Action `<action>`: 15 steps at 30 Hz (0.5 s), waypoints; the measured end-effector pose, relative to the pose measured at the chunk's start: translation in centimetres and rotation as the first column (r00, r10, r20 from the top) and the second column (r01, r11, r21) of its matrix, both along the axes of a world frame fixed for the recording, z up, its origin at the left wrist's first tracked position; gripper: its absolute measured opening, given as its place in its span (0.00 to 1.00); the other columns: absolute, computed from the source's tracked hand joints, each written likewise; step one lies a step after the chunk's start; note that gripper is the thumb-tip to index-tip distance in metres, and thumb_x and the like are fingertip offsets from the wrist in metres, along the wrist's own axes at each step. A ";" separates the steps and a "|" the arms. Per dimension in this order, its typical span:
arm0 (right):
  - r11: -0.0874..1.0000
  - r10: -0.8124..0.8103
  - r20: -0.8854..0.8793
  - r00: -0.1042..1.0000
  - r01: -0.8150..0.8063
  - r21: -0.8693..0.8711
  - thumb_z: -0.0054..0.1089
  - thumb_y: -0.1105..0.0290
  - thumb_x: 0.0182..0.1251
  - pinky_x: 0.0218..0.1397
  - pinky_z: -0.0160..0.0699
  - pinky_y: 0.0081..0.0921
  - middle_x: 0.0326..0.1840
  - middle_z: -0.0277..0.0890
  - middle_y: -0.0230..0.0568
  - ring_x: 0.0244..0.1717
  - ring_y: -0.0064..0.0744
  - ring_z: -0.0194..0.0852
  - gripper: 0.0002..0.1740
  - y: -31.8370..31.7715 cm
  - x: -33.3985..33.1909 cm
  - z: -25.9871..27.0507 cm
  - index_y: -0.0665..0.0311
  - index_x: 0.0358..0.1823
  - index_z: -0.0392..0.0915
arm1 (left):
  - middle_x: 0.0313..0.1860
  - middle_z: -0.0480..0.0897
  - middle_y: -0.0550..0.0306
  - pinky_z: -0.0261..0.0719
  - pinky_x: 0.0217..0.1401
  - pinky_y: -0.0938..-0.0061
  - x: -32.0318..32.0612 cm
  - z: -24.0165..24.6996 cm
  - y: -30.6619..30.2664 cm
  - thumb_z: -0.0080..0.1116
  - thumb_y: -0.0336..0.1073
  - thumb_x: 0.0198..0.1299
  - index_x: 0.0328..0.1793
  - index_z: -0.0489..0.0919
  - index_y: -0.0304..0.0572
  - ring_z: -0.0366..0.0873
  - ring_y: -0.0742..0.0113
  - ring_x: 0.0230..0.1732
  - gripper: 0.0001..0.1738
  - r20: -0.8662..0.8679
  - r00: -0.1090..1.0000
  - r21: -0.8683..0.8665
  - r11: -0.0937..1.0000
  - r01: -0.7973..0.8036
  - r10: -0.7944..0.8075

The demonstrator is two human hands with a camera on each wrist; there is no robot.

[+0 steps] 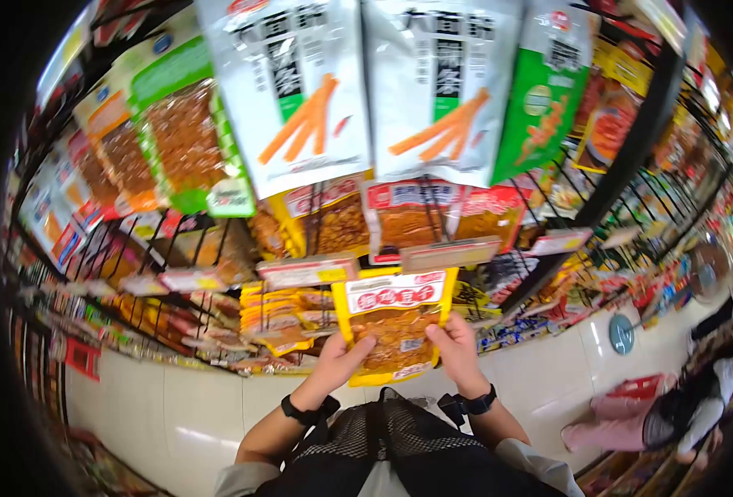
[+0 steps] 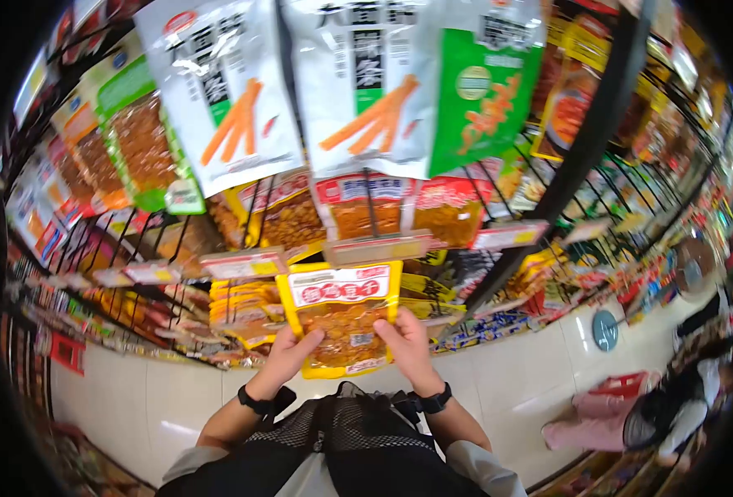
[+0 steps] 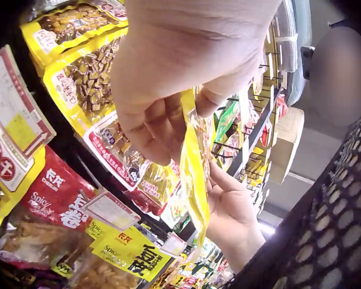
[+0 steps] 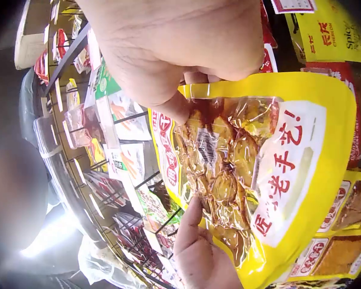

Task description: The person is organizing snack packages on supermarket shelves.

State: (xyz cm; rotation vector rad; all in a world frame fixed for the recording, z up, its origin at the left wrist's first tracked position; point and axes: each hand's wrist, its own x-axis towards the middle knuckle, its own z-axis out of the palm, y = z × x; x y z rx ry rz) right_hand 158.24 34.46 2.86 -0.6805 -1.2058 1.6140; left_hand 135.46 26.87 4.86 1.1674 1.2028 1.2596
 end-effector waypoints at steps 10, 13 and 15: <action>0.995 0.099 0.015 0.995 -0.099 -0.007 0.56 0.75 0.75 0.53 0.75 0.19 0.50 0.80 0.33 0.47 0.16 0.75 0.11 -0.8 -5.3 1.8 0.70 0.55 0.74 | 0.52 0.84 0.62 0.77 0.58 0.73 -3.7 0.2 -2.7 0.57 0.32 0.71 0.60 0.78 0.34 0.79 0.74 0.51 0.15 0.104 0.988 -0.007 0.994 -0.111 0.111; 0.991 0.135 0.013 0.991 -0.134 -0.013 0.56 0.75 0.75 0.54 0.75 0.20 0.51 0.80 0.34 0.48 0.17 0.76 0.12 -1.6 -7.4 2.1 0.69 0.56 0.73 | 0.52 0.84 0.61 0.77 0.57 0.74 -5.4 0.1 -4.2 0.57 0.33 0.71 0.60 0.78 0.33 0.79 0.75 0.51 0.16 0.146 0.979 0.001 0.990 -0.142 0.140; 0.987 0.157 0.015 0.987 -0.157 -0.014 0.56 0.75 0.75 0.55 0.75 0.21 0.52 0.80 0.35 0.49 0.18 0.76 0.12 -2.3 -8.6 2.6 0.69 0.56 0.73 | 0.52 0.84 0.61 0.77 0.57 0.74 -6.5 0.4 -5.1 0.57 0.32 0.71 0.61 0.78 0.33 0.79 0.75 0.51 0.16 0.177 0.973 -0.007 0.989 -0.151 0.149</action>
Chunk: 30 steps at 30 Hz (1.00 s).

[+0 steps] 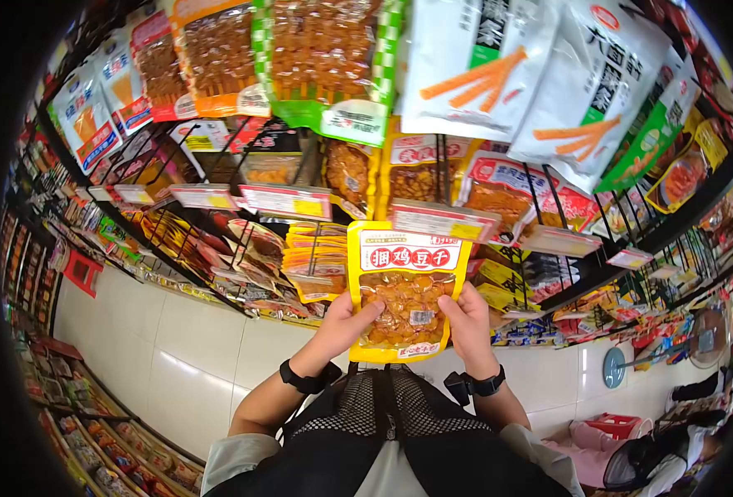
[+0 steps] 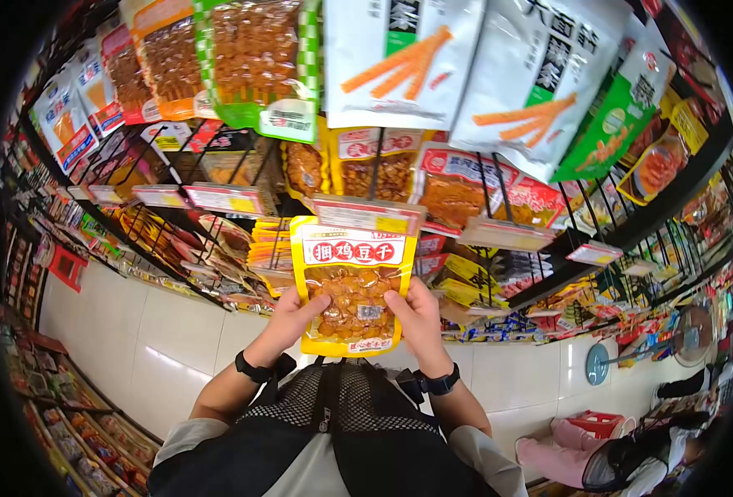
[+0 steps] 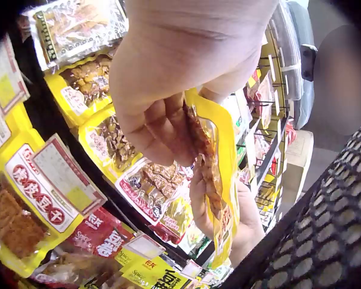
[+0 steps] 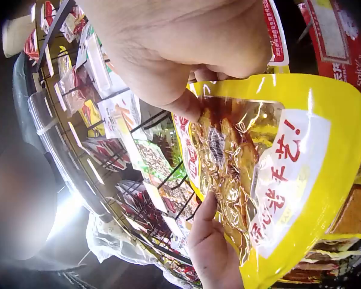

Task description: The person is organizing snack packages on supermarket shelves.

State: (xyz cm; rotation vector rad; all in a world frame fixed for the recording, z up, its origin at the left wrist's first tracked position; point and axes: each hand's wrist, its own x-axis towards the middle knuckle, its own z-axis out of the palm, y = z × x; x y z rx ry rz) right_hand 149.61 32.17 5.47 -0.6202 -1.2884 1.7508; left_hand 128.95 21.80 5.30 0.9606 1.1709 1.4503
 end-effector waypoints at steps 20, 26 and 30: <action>0.977 -0.029 0.068 0.997 0.014 0.212 0.55 0.77 0.74 0.58 0.75 0.22 0.55 0.80 0.36 0.53 0.19 0.77 0.15 -5.4 -10.5 4.8 0.70 0.60 0.71 | 0.55 0.83 0.59 0.78 0.59 0.73 -10.6 2.6 -4.3 0.57 0.31 0.70 0.62 0.77 0.35 0.80 0.73 0.53 0.17 0.008 0.999 0.203 0.978 -0.043 0.043; 0.974 -0.098 0.049 0.994 0.085 0.212 0.55 0.77 0.74 0.56 0.76 0.21 0.52 0.81 0.36 0.51 0.19 0.77 0.12 -4.5 -12.4 6.1 0.69 0.56 0.73 | 0.54 0.83 0.59 0.78 0.59 0.72 -12.8 3.5 -2.0 0.57 0.31 0.70 0.62 0.77 0.34 0.80 0.73 0.52 0.17 0.110 0.993 0.155 0.988 0.030 -0.047; 0.982 -0.112 0.016 0.994 0.108 0.156 0.55 0.76 0.74 0.57 0.75 0.21 0.52 0.81 0.37 0.51 0.19 0.77 0.12 -4.6 -13.1 5.1 0.69 0.56 0.73 | 0.52 0.83 0.59 0.79 0.56 0.73 -13.2 2.3 -1.4 0.57 0.32 0.71 0.59 0.79 0.34 0.80 0.74 0.50 0.15 0.162 0.986 0.159 0.987 0.013 -0.039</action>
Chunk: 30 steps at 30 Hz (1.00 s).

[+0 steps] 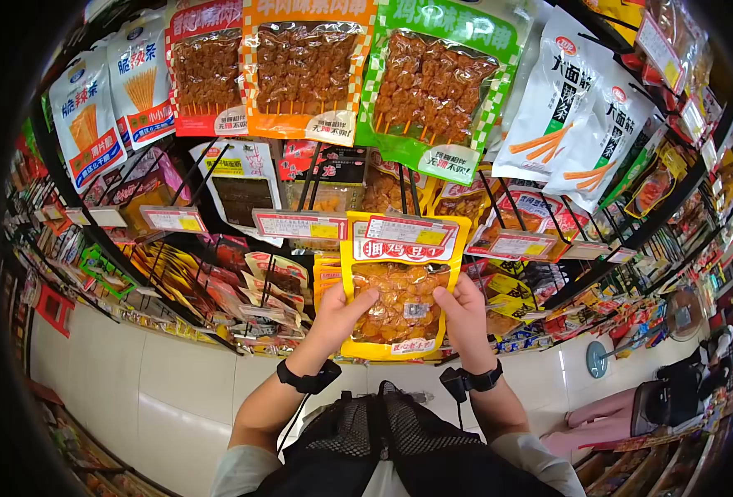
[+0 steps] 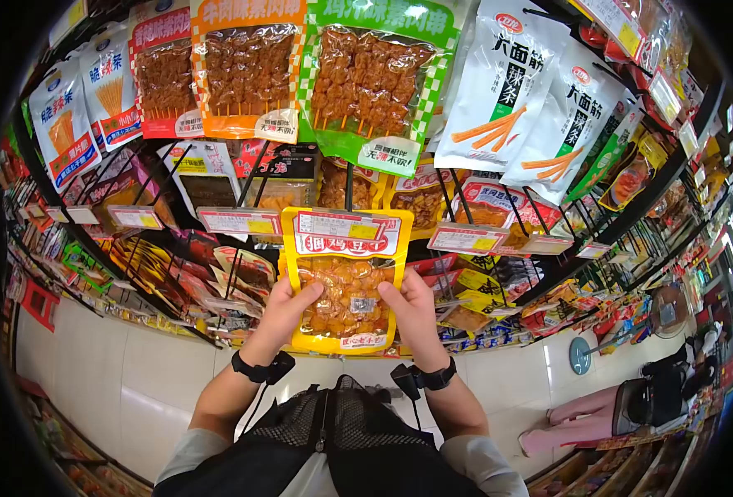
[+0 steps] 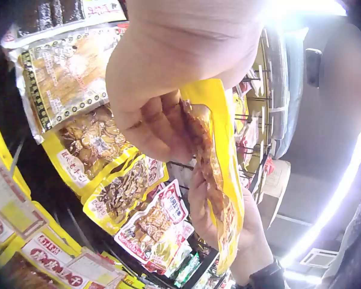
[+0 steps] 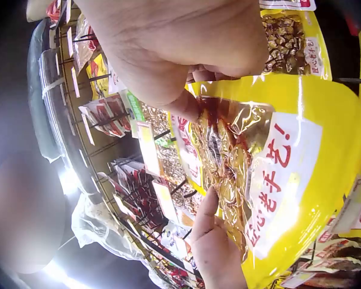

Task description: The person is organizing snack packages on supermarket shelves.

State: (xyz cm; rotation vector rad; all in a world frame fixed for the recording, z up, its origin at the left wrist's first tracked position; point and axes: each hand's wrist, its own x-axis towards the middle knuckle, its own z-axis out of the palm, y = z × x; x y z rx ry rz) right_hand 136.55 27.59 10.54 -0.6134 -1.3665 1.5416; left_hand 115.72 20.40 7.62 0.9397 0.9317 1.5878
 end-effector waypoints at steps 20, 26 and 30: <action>0.948 -0.278 0.099 0.955 0.257 0.187 0.58 0.77 0.70 0.54 0.76 0.21 0.50 0.83 0.36 0.50 0.20 0.79 0.11 9.6 -6.2 -1.7 0.69 0.53 0.76 | 0.39 0.83 0.60 0.75 0.44 0.73 -5.8 0.1 11.9 0.61 0.41 0.68 0.49 0.81 0.38 0.77 0.73 0.40 0.14 -0.371 0.911 0.089 0.984 -0.157 0.179; 0.924 -0.348 0.166 0.923 0.309 0.223 0.57 0.76 0.72 0.53 0.77 0.21 0.49 0.83 0.36 0.49 0.21 0.80 0.09 10.2 -6.9 -1.0 0.68 0.51 0.77 | 0.38 0.83 0.54 0.76 0.43 0.69 -6.8 -0.7 14.1 0.61 0.39 0.68 0.50 0.77 0.36 0.79 0.68 0.39 0.14 -0.598 0.717 0.213 0.933 -0.289 0.358; 0.898 -0.395 0.212 0.894 0.327 0.295 0.57 0.77 0.71 0.52 0.77 0.22 0.48 0.83 0.36 0.48 0.21 0.80 0.09 10.0 -7.3 -0.8 0.69 0.50 0.76 | 0.38 0.83 0.51 0.77 0.43 0.68 -6.1 -1.1 14.6 0.61 0.38 0.68 0.50 0.77 0.36 0.79 0.65 0.39 0.13 -0.437 0.813 0.190 0.923 -0.335 0.385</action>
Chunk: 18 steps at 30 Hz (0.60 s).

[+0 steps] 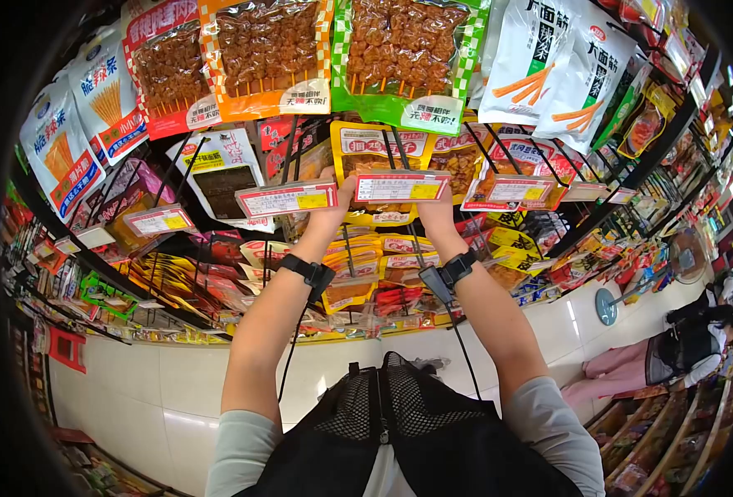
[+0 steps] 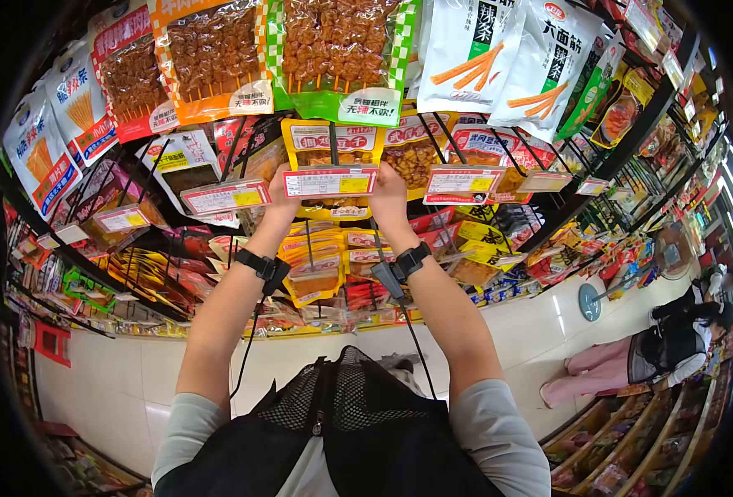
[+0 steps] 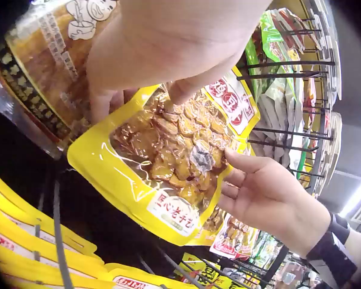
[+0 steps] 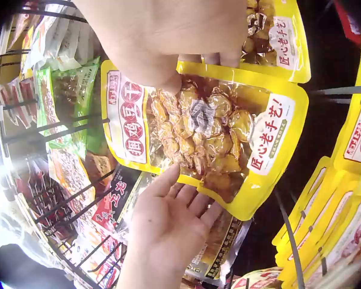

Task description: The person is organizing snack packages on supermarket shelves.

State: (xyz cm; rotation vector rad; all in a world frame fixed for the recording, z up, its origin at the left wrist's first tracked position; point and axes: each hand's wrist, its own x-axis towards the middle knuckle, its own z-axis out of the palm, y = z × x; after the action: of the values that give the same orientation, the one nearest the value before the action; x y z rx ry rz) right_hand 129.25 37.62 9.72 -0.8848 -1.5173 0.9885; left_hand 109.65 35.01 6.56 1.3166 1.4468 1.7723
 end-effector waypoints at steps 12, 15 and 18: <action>0.994 -0.011 0.084 0.996 0.002 0.110 0.60 0.71 0.71 0.39 0.75 0.21 0.35 0.83 0.38 0.37 0.17 0.77 0.10 1.9 2.7 -4.7 0.73 0.45 0.77 | 0.50 0.82 0.50 0.76 0.58 0.69 2.8 -2.2 -1.0 0.60 0.32 0.66 0.59 0.74 0.35 0.80 0.63 0.53 0.17 -0.159 0.979 0.125 0.986 -0.108 0.128; 0.996 0.024 0.005 1.000 -0.025 0.083 0.61 0.70 0.70 0.39 0.76 0.21 0.36 0.84 0.39 0.36 0.18 0.78 0.12 1.8 3.3 -5.2 0.73 0.46 0.78 | 0.57 0.78 0.48 0.70 0.66 0.66 3.5 -2.7 -1.9 0.60 0.26 0.64 0.66 0.69 0.35 0.75 0.59 0.60 0.24 0.153 0.985 0.164 0.985 0.048 -0.074; 0.998 0.010 0.023 1.000 -0.011 0.065 0.62 0.70 0.70 0.40 0.77 0.22 0.38 0.84 0.40 0.37 0.20 0.79 0.13 2.5 3.7 -6.4 0.73 0.48 0.78 | 0.62 0.75 0.48 0.64 0.73 0.66 4.0 -3.0 -3.0 0.57 0.23 0.64 0.69 0.66 0.32 0.71 0.60 0.67 0.26 0.195 0.974 0.195 0.978 0.074 -0.112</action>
State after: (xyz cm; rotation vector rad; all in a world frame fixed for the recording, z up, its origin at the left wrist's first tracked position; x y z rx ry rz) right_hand 132.94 40.13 3.33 -0.8451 -1.5661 0.9341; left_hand 113.62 32.05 3.53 1.2276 1.1118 1.9552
